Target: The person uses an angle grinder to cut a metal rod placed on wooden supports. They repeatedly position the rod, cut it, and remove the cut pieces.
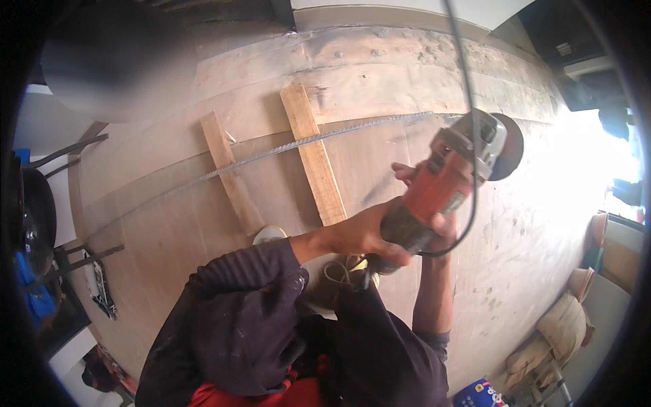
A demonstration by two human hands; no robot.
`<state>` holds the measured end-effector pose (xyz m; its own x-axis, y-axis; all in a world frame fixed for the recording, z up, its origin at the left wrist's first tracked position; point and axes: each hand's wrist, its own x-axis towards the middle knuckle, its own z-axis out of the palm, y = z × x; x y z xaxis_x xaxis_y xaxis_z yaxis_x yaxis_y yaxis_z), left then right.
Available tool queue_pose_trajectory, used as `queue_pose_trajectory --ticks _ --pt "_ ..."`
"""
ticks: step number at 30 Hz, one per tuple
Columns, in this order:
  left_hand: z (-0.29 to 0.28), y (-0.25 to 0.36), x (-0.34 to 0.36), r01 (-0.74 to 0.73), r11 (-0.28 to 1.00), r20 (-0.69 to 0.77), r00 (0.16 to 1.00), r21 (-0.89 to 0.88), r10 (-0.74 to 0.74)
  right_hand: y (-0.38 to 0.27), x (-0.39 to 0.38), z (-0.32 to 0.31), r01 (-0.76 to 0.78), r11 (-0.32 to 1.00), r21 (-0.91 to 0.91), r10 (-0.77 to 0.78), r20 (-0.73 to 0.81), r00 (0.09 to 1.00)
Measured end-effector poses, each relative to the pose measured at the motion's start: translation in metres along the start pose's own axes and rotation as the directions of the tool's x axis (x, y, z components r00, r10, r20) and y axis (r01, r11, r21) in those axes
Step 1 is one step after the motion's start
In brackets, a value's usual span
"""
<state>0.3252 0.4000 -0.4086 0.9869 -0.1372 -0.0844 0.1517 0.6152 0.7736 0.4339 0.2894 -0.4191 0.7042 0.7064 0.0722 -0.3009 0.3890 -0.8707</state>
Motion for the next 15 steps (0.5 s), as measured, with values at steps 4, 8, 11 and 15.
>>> queue_pose_trajectory --ticks 4,8,11,15 --pt "-0.016 0.013 -0.034 0.067 0.996 -0.136 0.988 -0.054 -0.074 0.007 0.012 0.037 -0.228 0.971 -0.067 0.229 0.005 0.973" --pt "-0.034 -0.005 -0.049 -0.121 0.877 -0.426 0.838 0.465 0.341 0.029 0.005 0.058 -0.386 0.918 -0.097 0.384 -0.037 0.923" --pt "-0.035 0.000 -0.061 0.206 0.728 -0.568 0.769 0.654 0.292 0.038 0.008 0.071 -0.437 0.899 -0.038 0.428 -0.147 0.892" --pt "-0.025 0.002 -0.064 0.281 0.553 -0.540 0.747 0.784 0.387 0.039 0.001 0.079 -0.403 0.905 0.137 0.422 -0.159 0.893"
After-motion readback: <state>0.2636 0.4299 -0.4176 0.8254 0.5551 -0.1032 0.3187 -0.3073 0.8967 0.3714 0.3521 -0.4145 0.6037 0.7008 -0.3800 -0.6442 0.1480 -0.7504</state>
